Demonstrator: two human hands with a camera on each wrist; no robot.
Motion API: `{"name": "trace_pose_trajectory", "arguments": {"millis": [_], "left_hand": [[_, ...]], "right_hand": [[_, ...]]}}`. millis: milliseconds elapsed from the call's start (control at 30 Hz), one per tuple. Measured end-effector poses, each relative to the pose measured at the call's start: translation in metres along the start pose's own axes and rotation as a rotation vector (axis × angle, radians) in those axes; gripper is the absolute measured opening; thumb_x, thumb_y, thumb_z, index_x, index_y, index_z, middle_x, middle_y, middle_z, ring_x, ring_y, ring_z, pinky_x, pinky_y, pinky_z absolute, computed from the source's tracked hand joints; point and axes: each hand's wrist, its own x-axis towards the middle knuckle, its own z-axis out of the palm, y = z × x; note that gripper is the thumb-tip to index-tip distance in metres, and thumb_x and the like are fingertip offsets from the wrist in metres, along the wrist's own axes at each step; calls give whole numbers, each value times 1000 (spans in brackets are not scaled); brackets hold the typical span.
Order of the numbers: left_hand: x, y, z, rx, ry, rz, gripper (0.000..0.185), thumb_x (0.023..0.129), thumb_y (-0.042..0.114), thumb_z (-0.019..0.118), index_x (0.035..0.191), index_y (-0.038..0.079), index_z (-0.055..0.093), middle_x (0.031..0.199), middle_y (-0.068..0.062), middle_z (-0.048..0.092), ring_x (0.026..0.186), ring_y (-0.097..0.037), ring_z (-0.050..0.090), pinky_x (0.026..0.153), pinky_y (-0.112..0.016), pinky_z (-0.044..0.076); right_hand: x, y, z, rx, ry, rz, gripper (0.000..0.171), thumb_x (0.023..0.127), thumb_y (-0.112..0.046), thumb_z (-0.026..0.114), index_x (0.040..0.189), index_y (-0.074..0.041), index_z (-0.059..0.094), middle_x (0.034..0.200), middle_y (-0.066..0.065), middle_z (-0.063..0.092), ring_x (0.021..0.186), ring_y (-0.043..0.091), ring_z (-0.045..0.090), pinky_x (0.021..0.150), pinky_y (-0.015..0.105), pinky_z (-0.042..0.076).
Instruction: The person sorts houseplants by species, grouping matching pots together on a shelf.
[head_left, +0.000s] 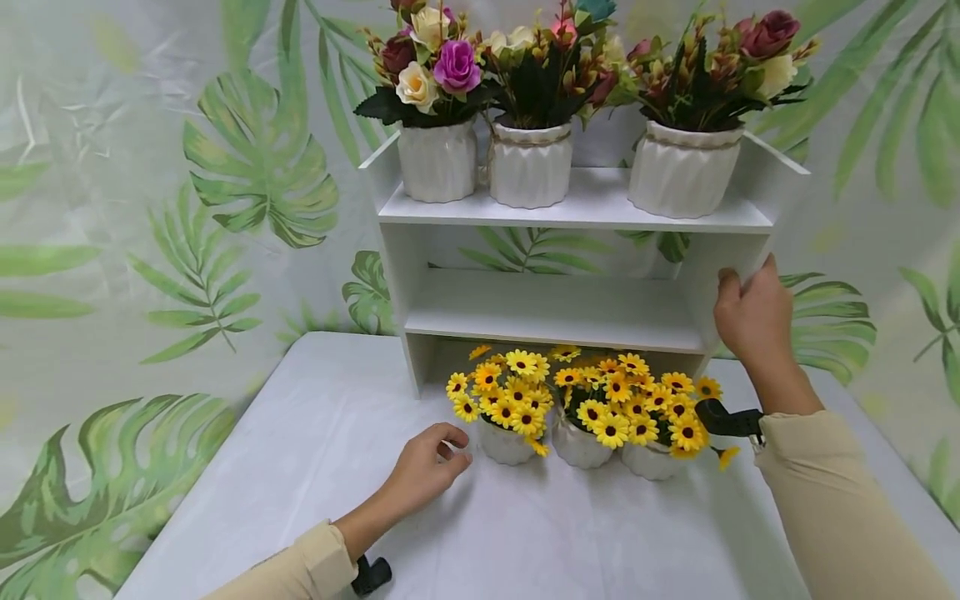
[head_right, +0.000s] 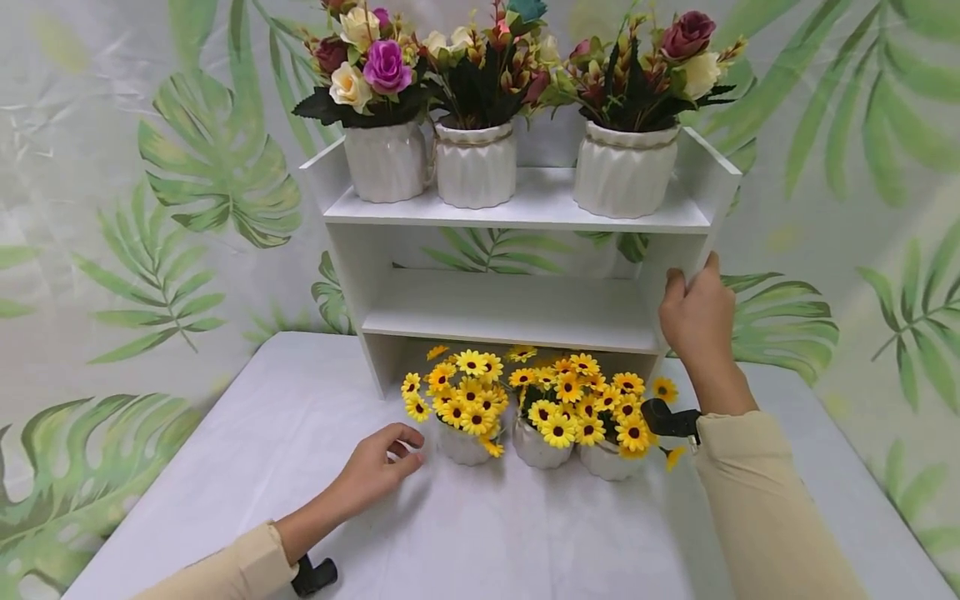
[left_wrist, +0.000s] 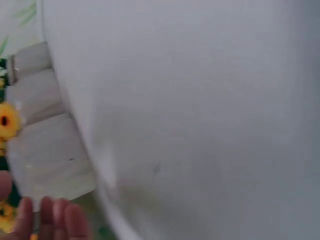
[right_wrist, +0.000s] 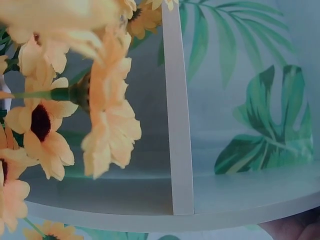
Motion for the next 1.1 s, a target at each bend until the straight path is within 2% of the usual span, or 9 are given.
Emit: {"name": "trace_pose_trajectory", "arguments": {"millis": [100,233,400,567,900,1000,1100], "left_hand": [[10,-5,11,-133,25,-62,23,91,14,67,112,4,64,114,-12,67,94,-18,61,68,-23,50],[19,-5,22,-204,60,-109,39,87,15,70,123,3,58,121,-14,64,100,-22,62,69,-25,52],[25,-3,29,-216,32,-76,69,83,20,77,141,4,44,135,-16,55,118,-32,57,86,-41,54],[30,-1,34,-278,3,-24,79,81,19,80,146,4,38,143,-15,52,126,-34,52,102,-55,47],[39,1,34,-300,-1,-8,84,78,24,82,147,12,38,150,-9,48,142,-31,42,113,-56,38],[45,-3,33,-323,-39,-14,84,76,22,84,147,14,39,151,-8,48,145,-31,38,120,-55,29],[52,-7,32,-386,-119,-2,86,76,17,85,149,17,38,154,-7,43,148,-31,33,123,-56,19]], "right_hand": [[-1,0,0,-5,-11,4,52,105,-26,31,148,4,31,137,37,49,123,58,50,94,74,43],[-1,-1,0,-12,-3,-10,51,105,-24,33,147,4,32,136,37,50,121,59,51,93,74,43],[0,-1,1,-10,14,-23,50,104,-23,34,146,6,34,134,38,51,119,60,51,92,74,43],[0,0,0,-11,16,-24,51,104,-23,33,146,6,33,134,38,51,120,60,51,92,74,43],[0,0,-1,-5,0,-4,52,105,-25,33,147,5,32,136,38,50,122,59,50,93,74,43],[-1,0,-1,-2,1,-6,51,105,-25,33,147,5,32,137,38,49,122,59,50,93,74,43],[0,0,-1,-1,11,-16,51,104,-24,33,146,5,33,136,38,50,121,60,50,93,74,43]]}}
